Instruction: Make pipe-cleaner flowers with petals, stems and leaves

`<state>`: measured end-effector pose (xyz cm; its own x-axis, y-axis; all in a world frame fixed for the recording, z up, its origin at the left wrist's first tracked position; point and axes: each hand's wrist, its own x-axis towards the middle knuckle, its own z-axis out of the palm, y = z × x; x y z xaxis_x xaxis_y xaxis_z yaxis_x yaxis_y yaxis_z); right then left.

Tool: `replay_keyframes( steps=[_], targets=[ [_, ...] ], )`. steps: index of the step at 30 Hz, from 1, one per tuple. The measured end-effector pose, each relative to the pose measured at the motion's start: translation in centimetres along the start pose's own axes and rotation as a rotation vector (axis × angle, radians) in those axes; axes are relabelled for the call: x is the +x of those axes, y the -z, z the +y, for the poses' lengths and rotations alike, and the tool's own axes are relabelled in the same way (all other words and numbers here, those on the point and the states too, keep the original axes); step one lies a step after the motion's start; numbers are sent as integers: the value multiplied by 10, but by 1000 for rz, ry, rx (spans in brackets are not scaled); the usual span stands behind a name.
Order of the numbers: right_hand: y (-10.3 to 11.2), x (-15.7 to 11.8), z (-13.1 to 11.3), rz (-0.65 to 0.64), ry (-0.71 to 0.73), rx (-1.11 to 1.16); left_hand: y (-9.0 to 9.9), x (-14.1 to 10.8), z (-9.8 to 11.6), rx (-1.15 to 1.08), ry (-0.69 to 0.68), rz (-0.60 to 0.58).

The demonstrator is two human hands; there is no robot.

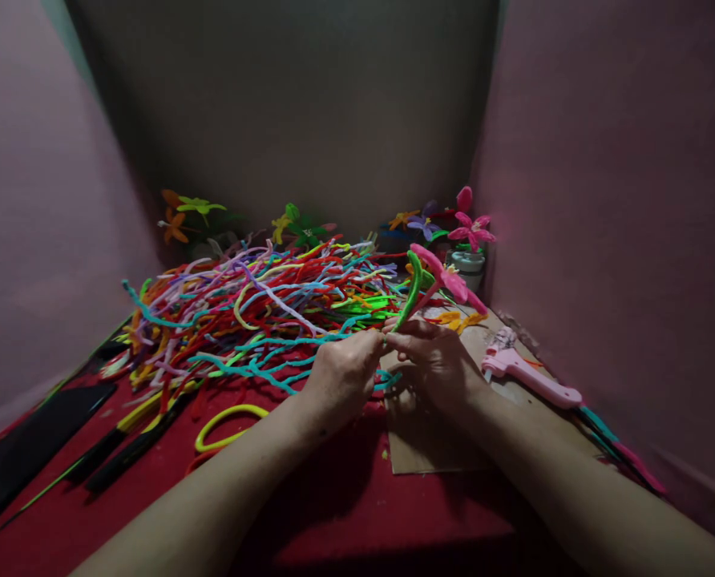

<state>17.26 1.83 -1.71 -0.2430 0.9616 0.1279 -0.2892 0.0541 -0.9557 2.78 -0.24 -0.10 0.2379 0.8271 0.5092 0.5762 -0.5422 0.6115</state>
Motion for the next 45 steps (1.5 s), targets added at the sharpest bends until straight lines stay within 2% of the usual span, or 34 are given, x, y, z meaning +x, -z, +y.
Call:
replay_keyframes(
  steps=[1, 3, 8, 11, 14, 16, 18, 21, 23, 24, 26, 29, 34, 37, 39, 42, 44, 45],
  targets=[
    [-1, 0, -1, 1, -10, -9, 0, 0, 0, 18, -6, 13],
    [-2, -1, -4, -21, 36, -50, 3, 2, 4, -80, 96, -5],
    [-1, 1, -6, -138, 198, -71, 15, 9, 11, -680, 469, -217],
    [1, 3, -4, -136, 241, -100, 17, 10, 5, -908, 540, -323],
    [1, 4, -1, -143, 216, -82, 17, 11, -1, -1005, 541, -420],
    [1, 5, 1, -130, 177, -52, 16, 11, -1, -930, 522, -438],
    [1, 4, 1, -78, 113, -32, 13, 10, -1, -689, 437, -344],
    [0, 1, -1, 8, 0, -27, 5, 5, -2, -172, 139, -91],
    [-2, -2, -4, 25, -17, -54, 1, 1, -4, 60, -37, 5],
    [-3, -3, -6, 21, -7, -68, 0, 0, -5, 115, -78, 16],
    [-4, -4, -8, -4, 22, -94, 0, 0, -5, 117, -57, 10],
    [-3, -2, -8, -68, 49, -120, 4, 3, 1, -73, 91, -21],
    [0, 0, -5, -69, 132, -144, 12, 9, 13, -540, 346, -221],
    [-3, -1, -4, -65, 164, -46, 12, 9, 13, -617, 420, -295],
    [-5, -3, -4, -23, 146, 7, 8, 8, 10, -477, 389, -242],
    [-7, -5, -4, 71, 121, -3, 1, 4, 2, -148, 174, -32],
    [-7, -5, -5, 81, 135, -54, -2, 2, 0, -55, 64, 43],
    [-7, -5, -6, 68, 143, -75, -2, 2, 0, -73, 67, 46]
  ],
)
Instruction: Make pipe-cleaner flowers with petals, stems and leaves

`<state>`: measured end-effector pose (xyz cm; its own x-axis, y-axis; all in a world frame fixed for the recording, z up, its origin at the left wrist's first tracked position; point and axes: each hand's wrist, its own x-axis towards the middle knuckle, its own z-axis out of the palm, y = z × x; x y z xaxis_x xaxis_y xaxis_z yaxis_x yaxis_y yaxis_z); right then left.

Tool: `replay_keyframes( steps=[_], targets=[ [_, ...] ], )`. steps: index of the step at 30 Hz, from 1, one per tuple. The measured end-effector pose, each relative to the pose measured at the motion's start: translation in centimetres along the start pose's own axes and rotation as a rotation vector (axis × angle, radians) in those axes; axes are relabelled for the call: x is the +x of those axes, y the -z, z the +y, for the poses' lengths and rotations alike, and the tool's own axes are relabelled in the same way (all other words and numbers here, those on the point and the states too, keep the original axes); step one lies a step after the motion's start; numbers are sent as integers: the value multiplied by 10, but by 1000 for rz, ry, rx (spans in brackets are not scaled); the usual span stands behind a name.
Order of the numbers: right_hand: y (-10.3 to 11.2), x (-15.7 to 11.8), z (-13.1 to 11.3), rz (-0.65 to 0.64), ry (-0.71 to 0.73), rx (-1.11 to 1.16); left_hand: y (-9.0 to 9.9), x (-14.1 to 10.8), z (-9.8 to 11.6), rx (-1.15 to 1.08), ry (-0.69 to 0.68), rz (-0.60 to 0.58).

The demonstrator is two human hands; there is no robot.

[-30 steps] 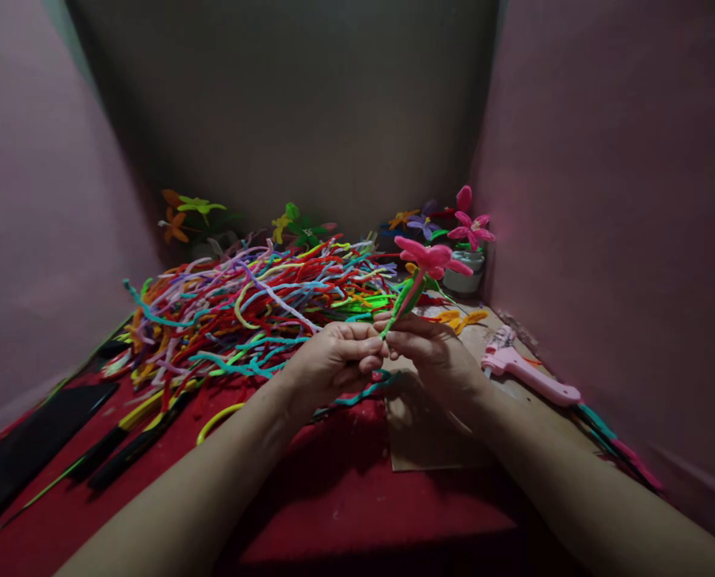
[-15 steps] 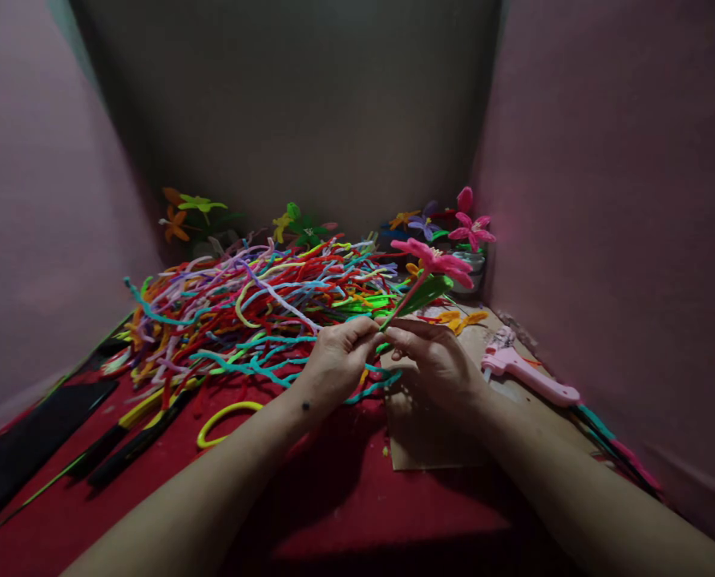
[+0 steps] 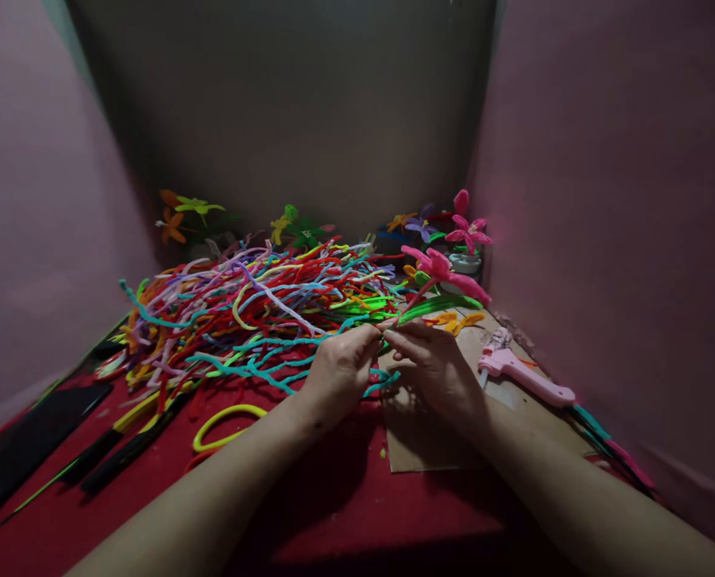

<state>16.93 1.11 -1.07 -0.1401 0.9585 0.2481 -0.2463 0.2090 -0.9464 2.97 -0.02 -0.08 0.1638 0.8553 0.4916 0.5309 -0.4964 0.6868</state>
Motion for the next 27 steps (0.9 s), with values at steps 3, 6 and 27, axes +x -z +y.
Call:
replay_keyframes(
  steps=[3, 6, 27],
  targets=[
    [1, 2, 1, -72, 10, -21, 4, 3, 4, -260, 195, -92],
    [3, 6, 2, -117, 9, -11, 10, 6, 6, -579, 378, -227],
    [4, 4, 1, -110, -23, -108, 7, 4, -1, -68, 89, -13]
  ],
)
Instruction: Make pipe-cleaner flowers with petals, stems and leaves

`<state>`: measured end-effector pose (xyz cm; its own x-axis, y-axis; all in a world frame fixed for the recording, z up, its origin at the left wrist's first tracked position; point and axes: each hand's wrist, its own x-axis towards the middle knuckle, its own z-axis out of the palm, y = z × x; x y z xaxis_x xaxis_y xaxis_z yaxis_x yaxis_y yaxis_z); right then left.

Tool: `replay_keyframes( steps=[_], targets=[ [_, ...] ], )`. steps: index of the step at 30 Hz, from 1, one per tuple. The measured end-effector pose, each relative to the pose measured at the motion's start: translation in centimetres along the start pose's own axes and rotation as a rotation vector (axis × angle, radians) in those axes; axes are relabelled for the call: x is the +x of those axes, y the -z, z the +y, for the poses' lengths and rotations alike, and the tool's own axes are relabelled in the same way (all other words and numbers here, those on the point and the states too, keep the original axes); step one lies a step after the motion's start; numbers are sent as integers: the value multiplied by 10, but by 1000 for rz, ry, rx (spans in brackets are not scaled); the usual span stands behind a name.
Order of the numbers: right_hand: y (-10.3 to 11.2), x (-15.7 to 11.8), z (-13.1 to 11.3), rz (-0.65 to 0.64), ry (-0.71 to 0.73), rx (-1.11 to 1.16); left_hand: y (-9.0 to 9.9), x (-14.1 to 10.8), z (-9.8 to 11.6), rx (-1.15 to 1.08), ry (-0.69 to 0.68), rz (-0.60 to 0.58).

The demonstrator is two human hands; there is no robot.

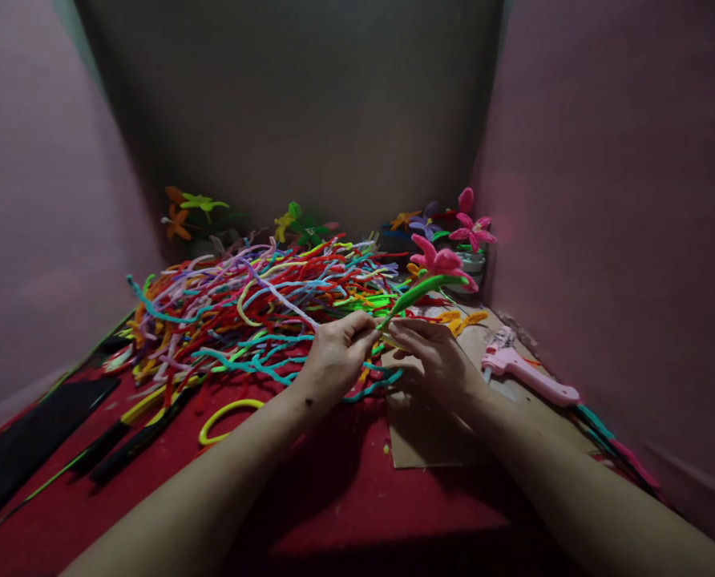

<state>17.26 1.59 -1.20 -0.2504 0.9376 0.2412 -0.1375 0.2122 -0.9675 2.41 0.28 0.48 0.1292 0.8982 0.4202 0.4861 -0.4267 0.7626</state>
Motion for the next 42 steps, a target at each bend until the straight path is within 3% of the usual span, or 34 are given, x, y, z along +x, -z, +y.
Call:
replay_keyframes(
  steps=[6, 11, 17, 24, 33, 37, 42],
  targets=[
    [-3, 3, 4, 23, -108, 191, 3, 5, 8, -328, 276, -135],
    [-1, 5, 6, 66, 1, 199, 3, 4, 8, -450, 365, -196],
    [0, 5, 7, 51, 15, 252, 2, 4, 6, -527, 402, -221],
    [1, 5, 7, -133, -109, 417, 3, 4, 6, -570, 417, -217],
    [6, 6, 1, -25, 11, -24, 6, 6, -5, -822, 502, -399],
    [4, 6, 7, -45, 24, 85, 8, 6, -5, -820, 544, -433],
    [1, 6, 10, -72, -64, 251, 7, 5, -2, -747, 527, -432]
  ],
)
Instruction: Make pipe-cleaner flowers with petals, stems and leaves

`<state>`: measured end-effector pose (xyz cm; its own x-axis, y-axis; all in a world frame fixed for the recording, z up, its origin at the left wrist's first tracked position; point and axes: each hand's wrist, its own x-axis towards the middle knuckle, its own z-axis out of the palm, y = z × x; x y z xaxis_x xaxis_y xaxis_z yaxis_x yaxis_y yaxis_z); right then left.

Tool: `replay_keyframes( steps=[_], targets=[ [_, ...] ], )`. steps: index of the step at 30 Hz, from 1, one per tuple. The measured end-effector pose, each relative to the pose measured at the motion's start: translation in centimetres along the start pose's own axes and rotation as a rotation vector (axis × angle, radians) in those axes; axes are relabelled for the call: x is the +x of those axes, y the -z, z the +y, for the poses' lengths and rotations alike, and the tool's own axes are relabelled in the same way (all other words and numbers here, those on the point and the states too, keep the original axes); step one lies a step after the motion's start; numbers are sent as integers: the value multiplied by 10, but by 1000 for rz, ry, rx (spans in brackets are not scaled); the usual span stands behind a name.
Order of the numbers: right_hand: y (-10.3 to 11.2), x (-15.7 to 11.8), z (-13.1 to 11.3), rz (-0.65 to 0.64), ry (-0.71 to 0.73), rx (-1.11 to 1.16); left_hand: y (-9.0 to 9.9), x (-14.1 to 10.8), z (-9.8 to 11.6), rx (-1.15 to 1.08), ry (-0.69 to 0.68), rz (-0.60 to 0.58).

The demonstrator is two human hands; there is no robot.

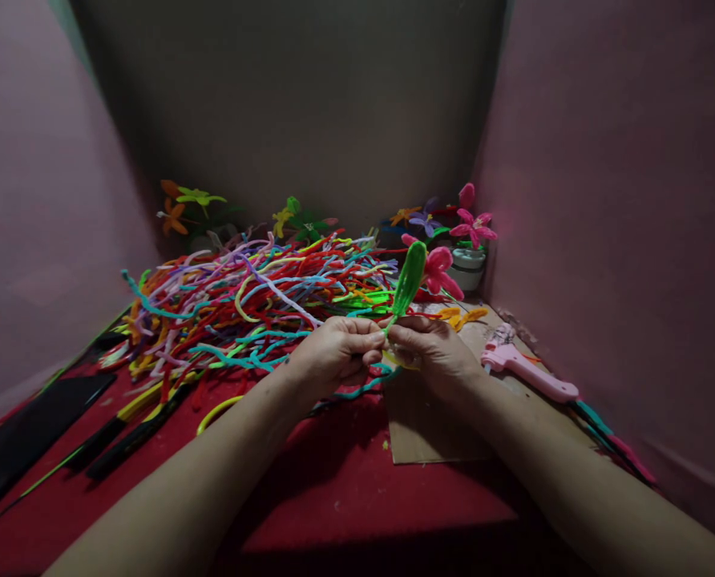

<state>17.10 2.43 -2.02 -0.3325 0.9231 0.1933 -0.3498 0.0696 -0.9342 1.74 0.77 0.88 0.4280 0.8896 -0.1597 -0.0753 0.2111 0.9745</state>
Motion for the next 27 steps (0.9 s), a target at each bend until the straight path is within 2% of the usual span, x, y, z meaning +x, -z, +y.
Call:
replay_keyframes(
  steps=[2, 4, 8, 10, 13, 18, 21, 24, 27],
  targets=[
    [0, 0, -1, 16, -24, 28, -4, -1, 2, 114, -31, 45],
    [0, 1, -1, 43, -43, 40, -8, -3, 3, 328, -107, 136],
    [0, 0, -1, 105, -11, -56, -13, -3, -5, 873, -405, 365],
    [-1, -2, -1, 133, 10, -112, -13, -1, -11, 1028, -541, 417],
    [-2, -4, -2, 146, 40, -162, -12, 0, -14, 968, -560, 400],
    [-1, -4, -2, 40, 47, -134, -15, -5, 1, 555, -332, 283],
    [0, -2, -2, 26, 29, -53, -16, -8, 6, 440, -237, 213],
    [0, -2, -1, 89, 51, -31, -17, -7, 4, 493, -237, 256],
    [0, -3, 0, 137, 64, -54, -17, -4, -3, 693, -372, 346]
  ],
)
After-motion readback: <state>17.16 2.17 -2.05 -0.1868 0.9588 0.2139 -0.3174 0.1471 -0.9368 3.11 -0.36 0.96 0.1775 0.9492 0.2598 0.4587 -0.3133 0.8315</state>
